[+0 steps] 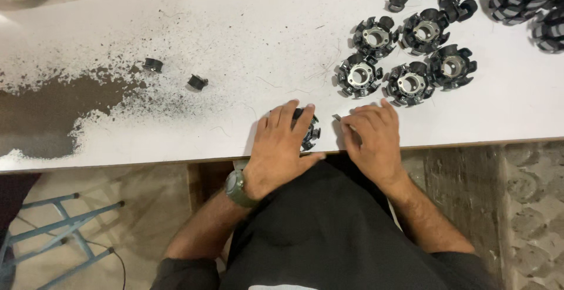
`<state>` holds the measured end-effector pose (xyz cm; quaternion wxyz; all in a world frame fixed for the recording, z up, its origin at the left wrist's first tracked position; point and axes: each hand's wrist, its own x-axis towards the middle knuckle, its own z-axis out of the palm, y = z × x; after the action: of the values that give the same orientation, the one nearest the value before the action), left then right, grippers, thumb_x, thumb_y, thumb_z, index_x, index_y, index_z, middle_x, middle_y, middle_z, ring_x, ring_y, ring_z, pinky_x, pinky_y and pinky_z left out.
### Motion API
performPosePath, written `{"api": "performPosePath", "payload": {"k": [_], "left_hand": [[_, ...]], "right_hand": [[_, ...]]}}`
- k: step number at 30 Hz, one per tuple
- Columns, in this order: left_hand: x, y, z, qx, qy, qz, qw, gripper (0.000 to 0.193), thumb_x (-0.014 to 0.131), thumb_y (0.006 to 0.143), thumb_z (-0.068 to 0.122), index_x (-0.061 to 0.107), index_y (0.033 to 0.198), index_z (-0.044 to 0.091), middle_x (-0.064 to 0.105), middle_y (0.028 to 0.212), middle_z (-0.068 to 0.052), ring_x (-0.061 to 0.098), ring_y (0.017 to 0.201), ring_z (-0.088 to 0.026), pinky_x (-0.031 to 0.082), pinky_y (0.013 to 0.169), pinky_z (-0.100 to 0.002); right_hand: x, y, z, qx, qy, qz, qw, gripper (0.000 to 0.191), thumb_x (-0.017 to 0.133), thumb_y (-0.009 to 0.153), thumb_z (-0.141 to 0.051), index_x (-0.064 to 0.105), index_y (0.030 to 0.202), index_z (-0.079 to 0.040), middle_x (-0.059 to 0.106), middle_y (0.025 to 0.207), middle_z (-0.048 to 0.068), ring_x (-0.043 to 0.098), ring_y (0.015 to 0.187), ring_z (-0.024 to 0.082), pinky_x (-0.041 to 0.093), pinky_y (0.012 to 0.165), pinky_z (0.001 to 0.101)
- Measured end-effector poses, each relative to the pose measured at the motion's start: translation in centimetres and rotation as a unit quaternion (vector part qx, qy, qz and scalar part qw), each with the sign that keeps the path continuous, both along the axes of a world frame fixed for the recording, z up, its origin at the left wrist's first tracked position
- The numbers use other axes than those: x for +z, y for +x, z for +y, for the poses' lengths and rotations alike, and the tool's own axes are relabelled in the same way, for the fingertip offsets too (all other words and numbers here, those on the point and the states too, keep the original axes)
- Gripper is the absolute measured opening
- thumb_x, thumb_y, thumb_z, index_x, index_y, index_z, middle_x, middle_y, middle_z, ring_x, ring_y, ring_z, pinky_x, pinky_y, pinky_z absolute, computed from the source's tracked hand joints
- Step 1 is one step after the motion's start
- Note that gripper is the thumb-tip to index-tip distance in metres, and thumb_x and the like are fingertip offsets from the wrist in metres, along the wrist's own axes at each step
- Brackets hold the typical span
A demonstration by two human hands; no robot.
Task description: The person sits at a workbench assembling omni wheels, pressing black roller components into the hubs of wheel bodies by hand, one wheel at a time, and setting each finished wheel aside as more parts are worked on.
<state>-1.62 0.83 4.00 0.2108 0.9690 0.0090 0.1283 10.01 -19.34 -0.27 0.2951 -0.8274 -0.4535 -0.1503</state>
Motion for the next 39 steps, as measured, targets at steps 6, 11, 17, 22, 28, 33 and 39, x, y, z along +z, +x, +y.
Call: {"api": "performPosePath", "payload": {"k": [6,11,17,22,28,33,39], "left_hand": [[0.5,5.1,0.6,-0.024,-0.035,-0.003,0.999,0.074,0.084,0.078,0.046,0.059,0.137,0.011,0.055,0.129,-0.016,0.051,0.115,-0.034,0.047,0.094,-0.049],[0.6,12.1,-2.6,-0.066,0.016,-0.112,0.991,0.072,0.084,0.077,0.047,0.058,0.135,0.012,0.054,0.131,-0.019,0.052,0.117,-0.036,0.047,0.090,-0.051],[-0.2,14.1,-3.5,-0.065,0.042,-0.017,0.997,0.076,0.084,0.076,0.041,0.053,0.140,0.013,0.049,0.133,-0.028,0.056,0.107,-0.040,0.052,0.085,-0.054],[-0.2,13.4,-3.0,-0.071,0.006,-0.032,0.997,0.077,0.083,0.074,0.029,0.052,0.143,0.016,0.051,0.133,-0.021,0.058,0.109,-0.038,0.055,0.087,-0.051],[1.2,15.5,-2.9,-0.055,-0.042,-0.125,0.990,0.077,0.084,0.080,0.030,0.049,0.147,0.017,0.049,0.137,-0.020,0.057,0.112,-0.036,0.056,0.086,-0.047],[2.5,20.7,-2.1,-0.037,-0.001,-0.135,0.990,0.084,0.087,0.070,0.034,0.050,0.144,0.018,0.050,0.135,-0.018,0.058,0.110,-0.036,0.056,0.086,-0.047],[2.5,19.3,-2.0,-0.032,-0.006,-0.083,0.996,0.078,0.085,0.079,0.032,0.049,0.147,0.022,0.049,0.139,-0.019,0.059,0.109,-0.035,0.057,0.084,-0.045]], "right_hand": [[1.4,5.2,-4.7,-0.135,0.016,-0.061,0.989,0.032,0.088,0.092,-0.029,0.071,0.112,-0.010,0.057,0.135,0.015,0.043,0.143,0.038,0.021,0.126,0.0642],[0.9,7.6,-5.4,-0.130,-0.118,-0.013,0.984,0.039,0.089,0.087,-0.035,0.074,0.114,-0.012,0.042,0.160,0.017,0.022,0.159,0.044,0.013,0.127,0.0699],[2.3,8.7,-8.2,-0.154,-0.034,-0.073,0.985,0.034,0.093,0.092,-0.029,0.073,0.112,-0.010,0.034,0.170,0.020,0.017,0.163,0.045,0.010,0.132,0.0709],[3.5,11.7,-8.0,-0.193,-0.057,0.031,0.979,0.055,0.094,0.082,-0.034,0.068,0.115,0.002,0.039,0.158,0.030,0.045,0.141,0.048,0.041,0.114,0.0564],[4.4,11.7,-5.9,-0.185,0.002,0.029,0.982,0.049,0.098,0.085,-0.029,0.068,0.113,-0.001,0.056,0.141,0.019,0.065,0.120,0.034,0.059,0.098,0.0427],[7.9,13.5,-2.9,-0.123,0.084,-0.050,0.988,0.046,0.097,0.089,-0.019,0.064,0.115,0.001,0.052,0.142,0.020,0.062,0.124,0.036,0.056,0.101,0.0420],[10.0,14.7,0.9,-0.101,-0.051,-0.071,0.991,0.048,0.095,0.076,-0.019,0.070,0.114,-0.003,0.054,0.139,0.025,0.058,0.122,0.043,0.052,0.100,0.0479]]}}
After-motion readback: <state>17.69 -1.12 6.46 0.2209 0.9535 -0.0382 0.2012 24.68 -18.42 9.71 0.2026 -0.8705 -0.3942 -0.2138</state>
